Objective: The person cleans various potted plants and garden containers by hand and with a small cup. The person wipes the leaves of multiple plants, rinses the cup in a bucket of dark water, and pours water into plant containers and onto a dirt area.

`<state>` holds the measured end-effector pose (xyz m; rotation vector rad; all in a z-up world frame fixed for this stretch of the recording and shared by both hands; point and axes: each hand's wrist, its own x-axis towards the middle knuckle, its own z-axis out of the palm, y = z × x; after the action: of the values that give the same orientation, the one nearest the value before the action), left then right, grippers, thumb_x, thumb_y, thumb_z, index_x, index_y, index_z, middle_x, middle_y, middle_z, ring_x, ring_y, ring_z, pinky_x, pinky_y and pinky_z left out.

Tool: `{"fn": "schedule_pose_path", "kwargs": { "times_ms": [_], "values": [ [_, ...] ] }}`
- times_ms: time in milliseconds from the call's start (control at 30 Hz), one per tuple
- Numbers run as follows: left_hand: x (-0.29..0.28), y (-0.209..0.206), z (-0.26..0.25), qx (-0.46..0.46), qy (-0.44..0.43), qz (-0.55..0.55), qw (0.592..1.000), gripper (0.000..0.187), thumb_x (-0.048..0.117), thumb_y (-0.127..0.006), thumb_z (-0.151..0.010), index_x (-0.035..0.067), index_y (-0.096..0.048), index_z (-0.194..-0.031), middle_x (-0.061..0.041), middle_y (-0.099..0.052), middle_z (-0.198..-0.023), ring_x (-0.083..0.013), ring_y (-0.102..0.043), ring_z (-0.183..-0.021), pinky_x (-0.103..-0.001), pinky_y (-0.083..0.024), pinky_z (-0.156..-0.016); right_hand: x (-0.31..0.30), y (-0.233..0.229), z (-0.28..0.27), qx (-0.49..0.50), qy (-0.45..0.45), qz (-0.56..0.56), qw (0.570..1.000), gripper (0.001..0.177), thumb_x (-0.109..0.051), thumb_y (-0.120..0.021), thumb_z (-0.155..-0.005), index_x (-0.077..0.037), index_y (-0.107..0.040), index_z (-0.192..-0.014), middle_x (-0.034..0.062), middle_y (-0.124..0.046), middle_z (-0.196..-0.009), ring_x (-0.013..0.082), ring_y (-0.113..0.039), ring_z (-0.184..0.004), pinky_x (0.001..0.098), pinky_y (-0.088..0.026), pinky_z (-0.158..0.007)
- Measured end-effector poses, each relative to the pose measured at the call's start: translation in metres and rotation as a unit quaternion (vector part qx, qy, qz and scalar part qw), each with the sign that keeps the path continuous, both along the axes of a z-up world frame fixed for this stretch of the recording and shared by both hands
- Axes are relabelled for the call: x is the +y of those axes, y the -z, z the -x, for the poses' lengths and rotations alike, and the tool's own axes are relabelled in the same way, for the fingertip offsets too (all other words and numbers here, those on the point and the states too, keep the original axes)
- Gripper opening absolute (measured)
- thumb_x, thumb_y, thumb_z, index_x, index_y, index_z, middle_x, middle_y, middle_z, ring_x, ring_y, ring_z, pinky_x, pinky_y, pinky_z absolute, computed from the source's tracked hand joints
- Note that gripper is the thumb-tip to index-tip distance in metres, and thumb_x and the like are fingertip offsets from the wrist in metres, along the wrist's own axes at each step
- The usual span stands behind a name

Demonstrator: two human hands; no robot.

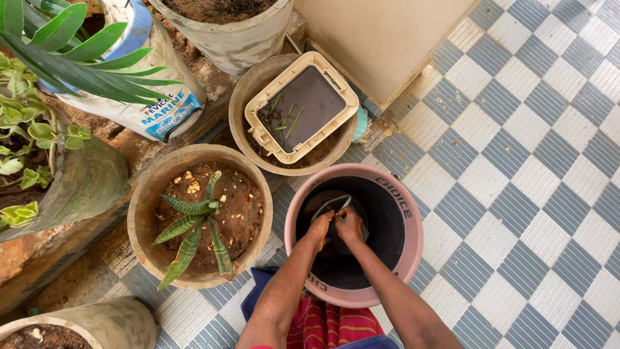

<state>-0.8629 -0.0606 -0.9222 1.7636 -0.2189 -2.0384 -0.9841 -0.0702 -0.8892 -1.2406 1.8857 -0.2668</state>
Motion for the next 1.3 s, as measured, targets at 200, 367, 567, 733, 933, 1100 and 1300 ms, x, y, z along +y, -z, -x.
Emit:
{"fn": "schedule_pose_path", "kwargs": {
  "times_ms": [200, 367, 567, 733, 933, 1100, 1300],
  "values": [
    [-0.004, -0.004, -0.01, -0.002, 0.028, -0.023, 0.999, 0.077, 0.056, -0.053, -0.098, 0.015, -0.036, -0.161, -0.014, -0.029, -0.169, -0.0337, -0.029, -0.155, -0.057, -0.028, -0.123, -0.006, -0.002, -0.015, -0.036, -0.003, -0.03, 0.999, 0.016, -0.014, -0.068, -0.091, -0.008, -0.066, -0.106, 0.0166, -0.073, -0.08, 0.0275, -0.071, -0.064, 0.0434, -0.054, -0.06],
    [-0.002, 0.014, -0.007, -0.024, 0.038, -0.033, 0.998, 0.075, 0.057, -0.046, -0.099, 0.017, -0.037, -0.161, -0.014, -0.031, -0.169, -0.0335, -0.031, -0.154, -0.057, -0.03, -0.122, -0.005, 0.008, -0.021, -0.04, 0.015, -0.042, 0.998, 0.016, -0.016, -0.069, -0.092, -0.008, -0.066, -0.105, 0.0128, -0.071, -0.07, 0.0217, -0.067, -0.056, 0.039, -0.052, -0.053],
    [0.0, 0.015, -0.009, -0.055, 0.026, -0.033, 0.998, 0.075, 0.059, -0.045, -0.099, 0.015, -0.04, -0.159, -0.016, -0.038, -0.164, -0.0384, -0.039, -0.147, -0.056, -0.037, -0.116, -0.005, 0.016, -0.021, -0.102, 0.018, -0.002, 0.995, 0.013, -0.018, -0.071, -0.089, -0.008, -0.071, -0.098, 0.0081, -0.071, -0.071, 0.0175, -0.068, -0.056, 0.0336, -0.055, -0.054],
    [0.004, -0.003, -0.018, -0.099, -0.001, 0.01, 0.995, 0.074, 0.056, -0.053, -0.096, 0.008, -0.049, -0.153, -0.02, -0.049, -0.155, -0.0393, -0.051, -0.136, -0.053, -0.048, -0.103, 0.003, -0.012, -0.005, -0.254, 0.053, -0.028, 0.965, 0.016, -0.018, -0.075, -0.091, -0.003, -0.069, -0.092, 0.0059, -0.068, -0.076, 0.0153, -0.065, -0.062, 0.0294, -0.055, -0.058],
    [0.024, -0.106, -0.017, -0.158, -0.038, 0.008, 0.987, 0.067, 0.041, -0.064, -0.097, -0.002, -0.046, -0.145, -0.023, -0.062, -0.13, -0.0342, -0.066, -0.101, -0.046, -0.055, -0.077, 0.047, -0.09, 0.041, -0.375, 0.096, -0.061, 0.92, 0.015, -0.015, -0.071, -0.094, -0.006, -0.061, -0.089, 0.0046, -0.064, -0.083, 0.0153, -0.067, -0.067, 0.0275, -0.053, -0.063],
    [0.043, -0.202, -0.01, -0.185, -0.051, 0.024, 0.981, 0.061, 0.02, -0.067, -0.093, -0.003, -0.043, -0.145, -0.019, -0.065, -0.116, -0.0286, -0.067, -0.083, -0.044, -0.059, -0.063, 0.077, -0.185, 0.072, -0.441, 0.112, -0.052, 0.889, 0.015, -0.015, -0.07, -0.095, -0.007, -0.058, -0.09, 0.0031, -0.061, -0.088, 0.0163, -0.068, -0.07, 0.0284, -0.056, -0.068],
    [0.055, -0.29, -0.014, -0.107, -0.061, 0.075, 0.99, 0.03, 0.007, -0.063, -0.088, -0.005, -0.066, -0.115, -0.018, -0.069, -0.098, -0.0328, -0.073, -0.073, -0.051, -0.066, -0.058, 0.099, -0.321, 0.094, -0.463, 0.116, -0.051, 0.877, 0.013, -0.015, -0.068, -0.097, -0.008, -0.057, -0.094, 0.0042, -0.063, -0.089, 0.0168, -0.068, -0.071, 0.0279, -0.052, -0.065]
  ]
}}
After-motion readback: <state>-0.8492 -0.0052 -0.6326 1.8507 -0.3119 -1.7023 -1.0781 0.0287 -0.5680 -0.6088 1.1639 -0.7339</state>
